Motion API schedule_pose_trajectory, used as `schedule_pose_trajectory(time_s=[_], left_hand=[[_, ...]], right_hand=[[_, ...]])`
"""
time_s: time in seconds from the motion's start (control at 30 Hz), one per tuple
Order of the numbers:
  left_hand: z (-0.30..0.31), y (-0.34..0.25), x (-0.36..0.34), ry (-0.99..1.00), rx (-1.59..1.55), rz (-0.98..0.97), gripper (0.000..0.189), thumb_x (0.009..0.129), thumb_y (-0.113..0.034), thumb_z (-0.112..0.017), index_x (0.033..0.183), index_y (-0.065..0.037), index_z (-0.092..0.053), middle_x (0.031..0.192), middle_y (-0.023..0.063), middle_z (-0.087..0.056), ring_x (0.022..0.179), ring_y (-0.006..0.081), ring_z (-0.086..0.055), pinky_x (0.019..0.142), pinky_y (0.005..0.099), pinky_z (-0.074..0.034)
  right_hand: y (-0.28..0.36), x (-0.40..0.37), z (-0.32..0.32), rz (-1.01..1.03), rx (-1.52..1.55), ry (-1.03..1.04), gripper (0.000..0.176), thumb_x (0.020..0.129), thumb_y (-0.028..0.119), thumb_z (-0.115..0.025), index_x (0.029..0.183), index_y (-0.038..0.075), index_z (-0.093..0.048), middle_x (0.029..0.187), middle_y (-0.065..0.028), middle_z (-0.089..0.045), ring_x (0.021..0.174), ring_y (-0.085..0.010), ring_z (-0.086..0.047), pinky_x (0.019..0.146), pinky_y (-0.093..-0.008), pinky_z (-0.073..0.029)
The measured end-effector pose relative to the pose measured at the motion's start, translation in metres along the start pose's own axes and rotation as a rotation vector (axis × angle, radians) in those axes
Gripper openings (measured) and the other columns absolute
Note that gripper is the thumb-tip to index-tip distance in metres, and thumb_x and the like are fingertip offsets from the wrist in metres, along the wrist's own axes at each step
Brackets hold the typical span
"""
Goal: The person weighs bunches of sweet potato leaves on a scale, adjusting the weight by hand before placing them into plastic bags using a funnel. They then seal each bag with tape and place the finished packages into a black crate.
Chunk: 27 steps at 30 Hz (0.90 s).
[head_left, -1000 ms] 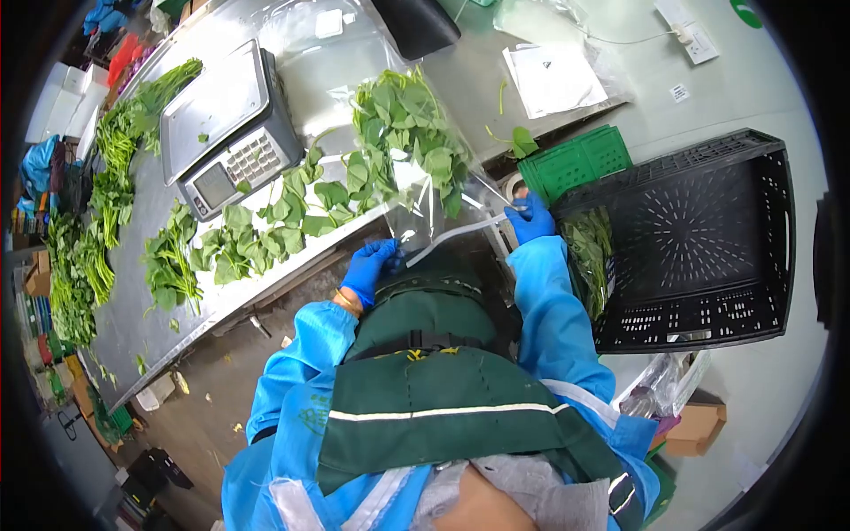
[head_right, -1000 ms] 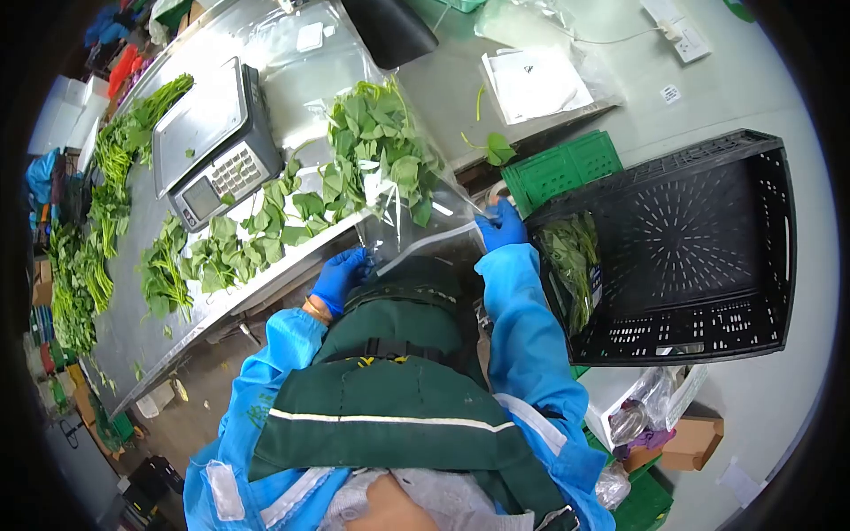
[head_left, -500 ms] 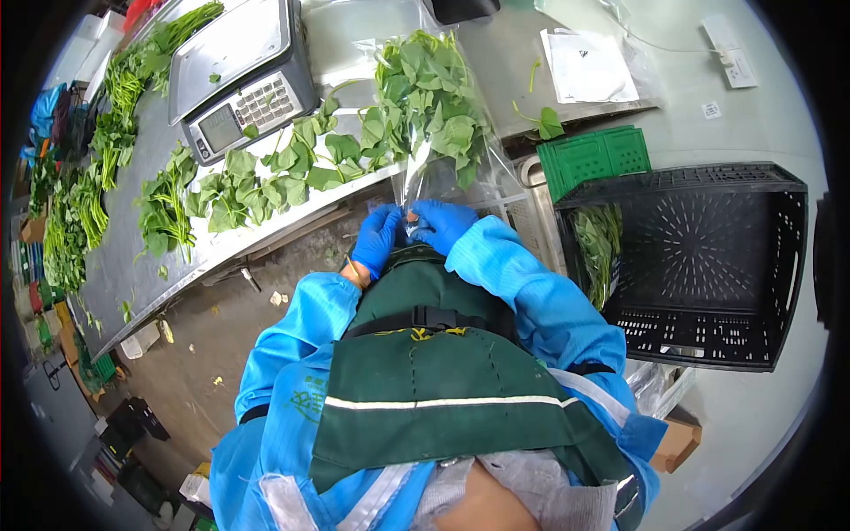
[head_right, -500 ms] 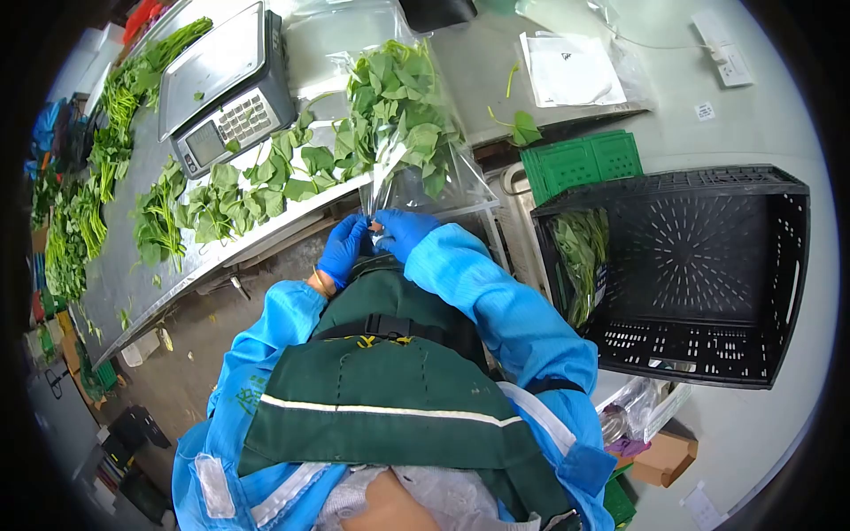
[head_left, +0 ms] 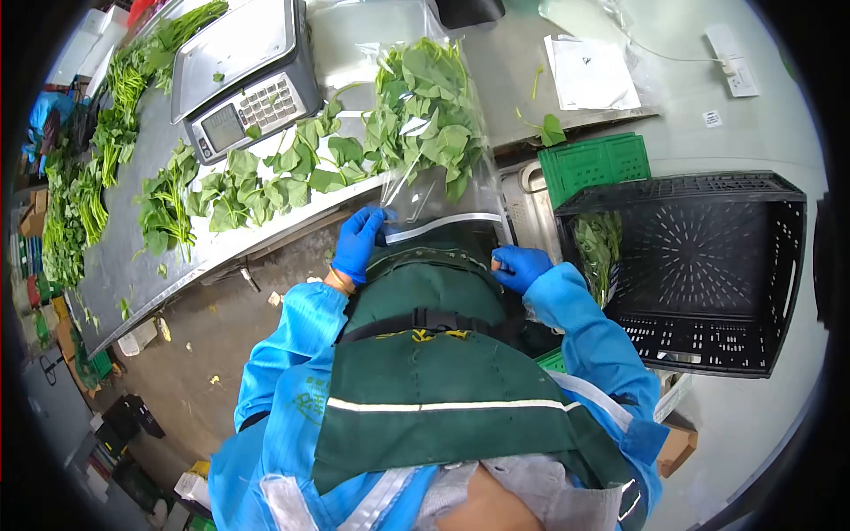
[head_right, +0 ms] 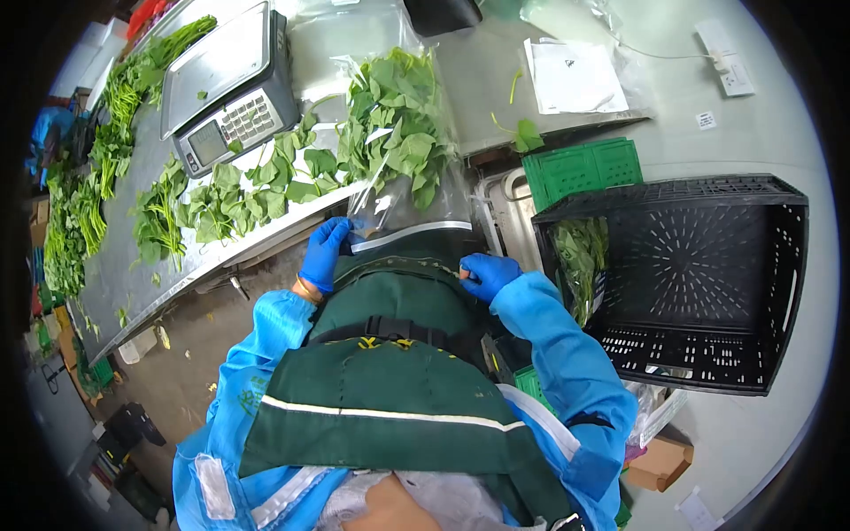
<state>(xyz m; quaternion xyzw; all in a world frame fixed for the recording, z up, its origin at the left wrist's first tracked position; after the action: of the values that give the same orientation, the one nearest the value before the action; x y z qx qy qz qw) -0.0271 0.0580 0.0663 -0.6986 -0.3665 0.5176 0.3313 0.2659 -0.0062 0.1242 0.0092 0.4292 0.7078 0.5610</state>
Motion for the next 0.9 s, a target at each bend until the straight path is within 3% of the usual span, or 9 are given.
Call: schedule_pose_trajectory(time_s=[0.23,0.37,0.43,0.57,0.63,0.73,0.8,0.87,0.9], left_hand=[[-0.017,-0.012,-0.008,-0.007,-0.006,0.058,0.017,0.086,-0.019,-0.051,0.09,-0.005,-0.059,0.072,-0.0016,-0.056,0.059,0.0055,-0.049,0.054,0.019,-0.041],[-0.014,-0.001,-0.005,-0.02,-0.018,0.035,0.016,0.086,-0.018,-0.051,0.088,-0.004,-0.059,0.071,-0.0011,-0.056,0.059,0.0057,-0.05,0.054,0.0189,-0.041],[-0.018,-0.002,-0.005,-0.043,0.064,-0.06,0.016,0.086,-0.017,-0.051,0.088,-0.003,-0.058,0.069,-0.0007,-0.055,0.059,0.0058,-0.049,0.053,0.0194,-0.041],[-0.017,-0.003,-0.005,-0.102,0.085,-0.085,0.016,0.086,-0.017,-0.05,0.088,-0.002,-0.058,0.068,-0.0007,-0.055,0.059,0.0057,-0.049,0.052,0.0197,-0.04],[-0.016,-0.007,-0.001,-0.161,-0.025,-0.1,0.016,0.086,-0.017,-0.05,0.088,-0.002,-0.058,0.068,0.0007,-0.057,0.058,0.0067,-0.05,0.051,0.02,-0.041],[-0.014,-0.013,-0.006,-0.132,-0.041,-0.006,0.017,0.086,-0.017,-0.051,0.088,-0.002,-0.059,0.068,0.0026,-0.058,0.056,0.0079,-0.051,0.051,0.0203,-0.041],[-0.007,-0.015,-0.01,-0.103,-0.025,0.006,0.018,0.086,-0.018,-0.05,0.089,-0.002,-0.058,0.07,0.0034,-0.059,0.058,0.0091,-0.053,0.053,0.0207,-0.042],[0.001,-0.016,-0.01,-0.073,-0.007,0.013,0.019,0.087,-0.018,-0.049,0.091,-0.003,-0.058,0.072,0.0043,-0.059,0.06,0.0102,-0.054,0.055,0.021,-0.043],[0.006,-0.015,-0.01,-0.055,0.053,0.013,0.02,0.087,-0.019,-0.049,0.092,-0.002,-0.058,0.072,0.005,-0.06,0.06,0.0105,-0.055,0.056,0.0214,-0.043]], right_hand=[[0.062,0.061,-0.021,0.045,0.49,-0.204,0.025,0.075,0.021,-0.063,0.096,0.01,-0.054,0.083,-0.0062,-0.061,0.077,-0.0216,-0.06,0.069,-0.0308,-0.047],[0.094,0.09,-0.018,0.139,0.251,-0.191,0.023,0.076,0.022,-0.06,0.095,0.012,-0.053,0.082,-0.0082,-0.06,0.076,-0.0247,-0.059,0.066,-0.0342,-0.047],[0.089,0.103,-0.029,0.195,0.14,-0.145,0.02,0.073,0.018,-0.061,0.09,0.01,-0.053,0.074,-0.0087,-0.056,0.067,-0.0263,-0.057,0.059,-0.0351,-0.045],[0.098,0.095,-0.017,0.193,0.113,-0.063,0.017,0.072,0.018,-0.059,0.085,0.011,-0.052,0.076,-0.0084,-0.058,0.07,-0.0261,-0.058,0.06,-0.0354,-0.045],[0.09,0.081,-0.017,0.292,0.13,-0.042,0.017,0.072,0.02,-0.059,0.084,0.011,-0.051,0.075,-0.0076,-0.057,0.069,-0.0273,-0.057,0.059,-0.0366,-0.045],[0.062,0.047,-0.009,0.384,-0.045,-0.219,0.019,0.074,0.026,-0.056,0.086,0.012,-0.052,0.074,-0.0077,-0.059,0.068,-0.0275,-0.058,0.06,-0.0387,-0.046],[0.029,0.01,-0.004,0.159,-0.247,-0.088,0.021,0.075,0.029,-0.055,0.086,0.011,-0.056,0.079,-0.0082,-0.06,0.072,-0.0289,-0.059,0.063,-0.0403,-0.047],[-0.009,-0.03,-0.026,-0.107,-0.356,0.183,0.022,0.075,0.029,-0.056,0.087,0.011,-0.06,0.087,-0.0104,-0.06,0.075,-0.0291,-0.06,0.065,-0.041,-0.047],[-0.029,-0.062,-0.051,-0.124,-0.411,0.352,0.024,0.075,0.03,-0.056,0.09,0.012,-0.061,0.089,-0.0118,-0.061,0.077,-0.0299,-0.06,0.067,-0.0414,-0.047]])
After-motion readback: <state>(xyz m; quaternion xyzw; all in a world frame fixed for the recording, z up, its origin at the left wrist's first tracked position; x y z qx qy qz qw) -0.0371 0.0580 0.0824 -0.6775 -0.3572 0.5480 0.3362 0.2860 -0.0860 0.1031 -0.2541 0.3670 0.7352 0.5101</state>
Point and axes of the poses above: each hand's wrist, its own x-axis towards the middle knuckle, its own z-axis out of the back of the hand, y = z × x, the point moved 1 cm from there along x, towards the middle knuckle
